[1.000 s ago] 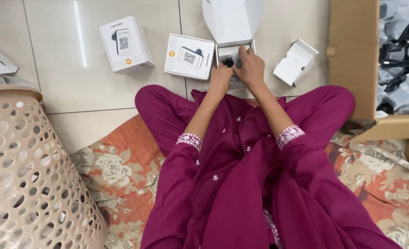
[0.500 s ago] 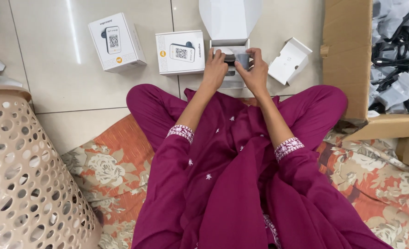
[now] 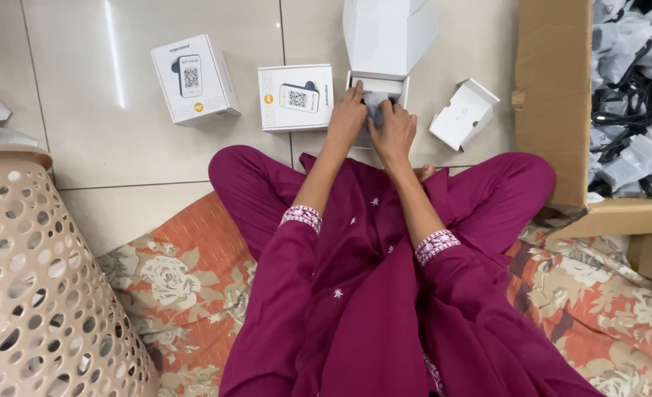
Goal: The person sits cross-legged on the floor and packs small white devices into retail boxes: they place a device into an open box, fold the lid closed, and set the finished box aside, repeating the process with several boxes. A large carton of wrapped devices sits nearby.
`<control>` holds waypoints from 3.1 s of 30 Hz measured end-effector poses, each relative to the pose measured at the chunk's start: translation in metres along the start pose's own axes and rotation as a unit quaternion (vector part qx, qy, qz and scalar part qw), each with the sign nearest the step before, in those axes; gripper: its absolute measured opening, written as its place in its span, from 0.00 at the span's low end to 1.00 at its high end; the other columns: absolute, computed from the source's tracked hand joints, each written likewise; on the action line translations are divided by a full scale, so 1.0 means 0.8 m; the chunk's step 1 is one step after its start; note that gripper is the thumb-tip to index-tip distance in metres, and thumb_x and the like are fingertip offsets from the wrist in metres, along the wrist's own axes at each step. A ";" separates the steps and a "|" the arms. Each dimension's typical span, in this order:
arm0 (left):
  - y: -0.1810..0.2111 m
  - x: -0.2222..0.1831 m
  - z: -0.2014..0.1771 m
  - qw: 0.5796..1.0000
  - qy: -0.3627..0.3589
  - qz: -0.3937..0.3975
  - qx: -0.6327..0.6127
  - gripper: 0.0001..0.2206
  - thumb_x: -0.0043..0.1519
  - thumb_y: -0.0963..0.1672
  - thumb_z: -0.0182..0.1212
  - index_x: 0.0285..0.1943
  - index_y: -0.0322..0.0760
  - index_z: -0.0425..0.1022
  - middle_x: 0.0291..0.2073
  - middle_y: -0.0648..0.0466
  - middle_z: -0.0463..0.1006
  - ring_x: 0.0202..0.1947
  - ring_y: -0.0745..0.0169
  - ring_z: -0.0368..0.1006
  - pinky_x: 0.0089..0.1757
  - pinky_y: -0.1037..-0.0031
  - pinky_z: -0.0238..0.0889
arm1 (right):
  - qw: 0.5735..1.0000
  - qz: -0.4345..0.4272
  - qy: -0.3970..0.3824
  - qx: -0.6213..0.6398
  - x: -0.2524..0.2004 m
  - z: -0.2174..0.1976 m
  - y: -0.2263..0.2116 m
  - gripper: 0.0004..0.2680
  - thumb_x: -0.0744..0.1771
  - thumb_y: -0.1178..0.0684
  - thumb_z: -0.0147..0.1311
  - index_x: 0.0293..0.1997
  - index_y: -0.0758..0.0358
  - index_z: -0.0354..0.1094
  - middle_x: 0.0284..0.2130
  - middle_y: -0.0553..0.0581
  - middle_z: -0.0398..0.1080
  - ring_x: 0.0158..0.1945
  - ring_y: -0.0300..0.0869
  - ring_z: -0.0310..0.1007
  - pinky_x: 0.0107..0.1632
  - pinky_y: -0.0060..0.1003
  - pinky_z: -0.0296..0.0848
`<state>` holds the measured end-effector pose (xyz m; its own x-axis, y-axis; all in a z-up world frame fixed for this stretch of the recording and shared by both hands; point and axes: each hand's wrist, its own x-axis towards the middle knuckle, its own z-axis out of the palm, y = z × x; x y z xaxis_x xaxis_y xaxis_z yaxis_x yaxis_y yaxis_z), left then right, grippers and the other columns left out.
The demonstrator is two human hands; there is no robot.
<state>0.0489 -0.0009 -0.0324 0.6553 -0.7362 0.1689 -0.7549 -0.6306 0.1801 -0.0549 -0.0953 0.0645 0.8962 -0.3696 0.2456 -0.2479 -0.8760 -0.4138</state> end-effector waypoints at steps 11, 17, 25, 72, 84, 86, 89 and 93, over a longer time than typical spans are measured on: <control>0.020 -0.001 0.013 0.995 0.044 -0.086 0.015 0.08 0.52 0.40 0.61 0.35 0.29 0.84 0.67 0.40 0.68 0.61 0.50 0.70 0.47 0.66 0.74 | 0.997 0.038 0.064 -0.018 0.019 0.032 -0.017 0.11 0.60 0.53 0.65 0.43 0.57 0.73 0.34 0.57 0.72 0.40 0.49 0.72 0.44 0.46 0.54; 0.024 0.002 0.001 0.994 0.040 -0.099 -0.024 0.06 0.54 0.40 0.60 0.34 0.31 0.83 0.65 0.39 0.70 0.57 0.51 0.72 0.46 0.66 0.74 | 0.994 0.053 0.093 -0.013 0.034 0.040 -0.018 0.10 0.61 0.53 0.65 0.42 0.55 0.73 0.33 0.55 0.73 0.40 0.48 0.72 0.44 0.46 0.53; 0.022 0.018 0.019 0.992 0.036 -0.116 -0.023 0.07 0.58 0.39 0.59 0.38 0.30 0.83 0.67 0.39 0.70 0.54 0.53 0.73 0.44 0.67 0.75 | 0.994 0.025 0.074 -0.079 0.044 0.056 0.024 0.07 0.65 0.55 0.63 0.47 0.52 0.76 0.37 0.54 0.75 0.42 0.47 0.73 0.49 0.45 0.57; 0.126 0.041 -0.181 0.979 0.042 0.031 -0.197 0.61 0.43 0.48 0.84 0.84 0.42 0.40 0.74 0.49 0.58 0.75 0.41 0.54 0.69 0.56 0.56 | 0.931 0.125 -0.097 0.329 0.044 -0.247 0.149 0.08 0.70 0.57 0.58 0.52 0.73 0.76 0.34 0.61 0.78 0.38 0.39 0.82 0.36 0.31 0.77; -0.005 0.001 -0.296 0.945 -0.008 0.117 -0.305 0.60 0.38 0.49 0.88 0.80 0.41 0.50 0.61 0.38 0.68 0.60 0.33 0.65 0.59 0.53 0.61 | 0.848 -0.149 -0.303 0.408 0.111 -0.253 0.074 0.39 0.56 0.58 0.72 0.77 0.57 0.57 0.70 0.60 0.64 0.75 0.50 0.62 0.75 0.51 0.58; -0.019 0.009 -0.302 0.949 -0.042 0.060 -0.308 0.60 0.38 0.51 0.87 0.81 0.43 0.50 0.60 0.41 0.71 0.60 0.38 0.68 0.61 0.56 0.63 | 0.887 -0.172 -0.291 0.315 0.127 -0.237 0.057 0.38 0.56 0.60 0.73 0.77 0.56 0.58 0.69 0.59 0.64 0.73 0.49 0.64 0.73 0.50 0.62; -0.041 0.019 -0.272 0.942 -0.071 -0.013 -0.327 0.63 0.35 0.53 0.87 0.81 0.44 0.49 0.60 0.45 0.74 0.62 0.43 0.69 0.64 0.60 0.64 | 0.903 -0.166 -0.292 0.269 0.139 -0.193 0.053 0.38 0.57 0.64 0.70 0.77 0.58 0.55 0.69 0.57 0.63 0.71 0.50 0.65 0.70 0.48 0.65; -0.064 0.039 -0.197 0.923 -0.038 -0.028 -0.382 0.66 0.32 0.55 0.90 0.80 0.40 0.49 0.63 0.42 0.73 0.65 0.42 0.68 0.64 0.60 0.64 | 0.865 -0.092 -0.345 0.354 0.156 -0.135 0.072 0.39 0.55 0.67 0.68 0.76 0.59 0.54 0.69 0.57 0.60 0.74 0.52 0.57 0.64 0.47 0.67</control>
<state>0.1125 0.0473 0.1166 0.6669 -0.7412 0.0758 -0.4624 -0.3319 0.8222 0.0032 -0.2253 0.1662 0.9633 0.2425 -0.1156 -0.0089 -0.4013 -0.9159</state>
